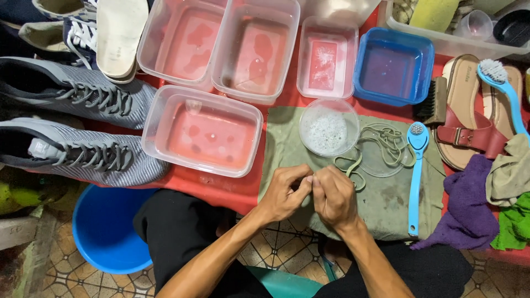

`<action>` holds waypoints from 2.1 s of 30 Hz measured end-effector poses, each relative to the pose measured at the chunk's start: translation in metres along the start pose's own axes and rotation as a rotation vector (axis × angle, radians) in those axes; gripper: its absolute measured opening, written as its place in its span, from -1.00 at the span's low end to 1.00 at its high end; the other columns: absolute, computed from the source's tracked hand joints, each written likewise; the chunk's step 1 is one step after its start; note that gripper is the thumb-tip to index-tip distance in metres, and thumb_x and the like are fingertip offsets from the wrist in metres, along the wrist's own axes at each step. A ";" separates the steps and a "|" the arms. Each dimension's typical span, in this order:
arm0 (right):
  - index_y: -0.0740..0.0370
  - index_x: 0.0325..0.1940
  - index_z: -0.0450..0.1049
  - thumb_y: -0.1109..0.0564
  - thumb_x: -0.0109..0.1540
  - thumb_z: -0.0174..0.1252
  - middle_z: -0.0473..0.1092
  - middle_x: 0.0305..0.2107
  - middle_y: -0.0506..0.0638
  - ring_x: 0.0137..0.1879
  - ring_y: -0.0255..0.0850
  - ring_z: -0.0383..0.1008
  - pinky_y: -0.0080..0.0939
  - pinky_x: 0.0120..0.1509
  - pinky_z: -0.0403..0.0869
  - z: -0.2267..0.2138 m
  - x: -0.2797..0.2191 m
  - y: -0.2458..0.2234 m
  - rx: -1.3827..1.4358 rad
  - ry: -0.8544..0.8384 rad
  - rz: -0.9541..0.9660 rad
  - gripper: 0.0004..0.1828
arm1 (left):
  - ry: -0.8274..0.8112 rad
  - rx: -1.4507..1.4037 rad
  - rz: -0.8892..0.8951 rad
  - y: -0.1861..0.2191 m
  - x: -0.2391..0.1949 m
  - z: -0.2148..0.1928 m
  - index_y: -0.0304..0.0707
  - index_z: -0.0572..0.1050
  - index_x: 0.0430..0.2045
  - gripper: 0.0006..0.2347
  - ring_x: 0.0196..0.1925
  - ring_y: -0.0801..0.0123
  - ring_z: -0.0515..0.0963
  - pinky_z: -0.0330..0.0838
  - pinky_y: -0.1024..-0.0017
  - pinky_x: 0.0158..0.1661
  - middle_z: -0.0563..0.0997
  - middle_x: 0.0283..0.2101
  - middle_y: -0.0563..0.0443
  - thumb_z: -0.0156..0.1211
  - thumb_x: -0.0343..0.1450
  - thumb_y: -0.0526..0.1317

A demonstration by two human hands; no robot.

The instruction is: The person sits cross-legged on a stool and cleans a pair of green shoelaces by hand. They repeatedly rub and twist the laces over a small bowl containing a white granular substance, occasionally stretching them out to inspect the progress.

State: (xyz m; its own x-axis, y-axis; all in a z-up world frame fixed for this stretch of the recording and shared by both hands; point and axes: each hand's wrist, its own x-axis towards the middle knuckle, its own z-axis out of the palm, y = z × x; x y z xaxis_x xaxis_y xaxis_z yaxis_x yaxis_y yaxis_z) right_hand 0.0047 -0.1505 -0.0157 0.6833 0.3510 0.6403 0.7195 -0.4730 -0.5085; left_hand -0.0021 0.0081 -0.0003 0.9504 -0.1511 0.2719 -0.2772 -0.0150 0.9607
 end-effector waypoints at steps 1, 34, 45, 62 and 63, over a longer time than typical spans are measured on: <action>0.24 -0.45 0.35 0.20 0.41 -0.05 0.19 -0.66 0.07 -0.57 0.11 0.31 -0.04 -0.45 0.39 0.001 -0.001 0.002 -0.001 0.001 0.002 -0.68 | -0.002 -0.001 -0.001 -0.001 0.001 0.001 -0.21 0.40 -0.62 -0.79 -0.65 0.40 0.22 0.23 0.43 -0.58 0.21 -0.74 -0.02 0.02 0.49 -0.31; 0.14 -0.42 0.38 0.04 0.44 -0.14 0.30 -0.67 0.02 -0.58 -0.09 0.32 -0.19 -0.39 0.40 -0.024 0.016 -0.003 0.316 -0.016 0.422 -0.62 | -0.107 -0.108 -0.263 0.023 0.014 -0.010 -0.27 0.53 -0.56 -0.76 -0.54 0.40 0.26 0.26 0.40 -0.48 0.23 -0.74 0.02 -0.08 0.44 -0.21; 0.11 -0.45 0.40 0.05 0.41 -0.06 0.19 -0.74 -0.02 -0.62 -0.02 0.31 -0.15 -0.42 0.39 -0.008 0.009 -0.002 0.068 -0.027 0.218 -0.65 | -0.093 0.048 -0.132 0.013 0.006 0.002 -0.30 0.47 -0.53 -0.77 -0.63 0.37 0.28 0.25 0.37 -0.56 0.29 -0.74 -0.15 -0.08 0.53 -0.30; 0.19 -0.52 0.32 0.15 0.41 -0.04 0.14 -0.70 0.02 -0.58 0.02 0.29 -0.11 -0.44 0.36 0.008 -0.017 0.019 -0.030 0.018 0.100 -0.62 | -0.119 0.136 -0.071 -0.006 -0.002 0.005 -0.30 0.43 -0.45 -0.80 -0.61 0.15 0.41 0.37 0.29 -0.48 0.35 -0.65 -0.20 -0.14 0.56 -0.31; 0.19 -0.53 0.29 0.17 0.41 -0.05 0.13 -0.69 0.01 -0.58 0.01 0.28 -0.13 -0.44 0.34 0.008 -0.013 0.019 -0.039 0.021 0.081 -0.62 | -0.113 0.140 -0.070 -0.005 -0.001 0.004 -0.30 0.43 -0.45 -0.80 -0.61 0.14 0.41 0.37 0.28 -0.49 0.35 -0.66 -0.21 -0.14 0.55 -0.31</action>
State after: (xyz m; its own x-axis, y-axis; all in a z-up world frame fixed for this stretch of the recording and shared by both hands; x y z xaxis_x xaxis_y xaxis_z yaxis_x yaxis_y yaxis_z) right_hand 0.0106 -0.1579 -0.0386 0.7362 0.2934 0.6099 0.6560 -0.5308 -0.5366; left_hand -0.0025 0.0042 -0.0054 0.9484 -0.2550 0.1886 -0.2351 -0.1660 0.9577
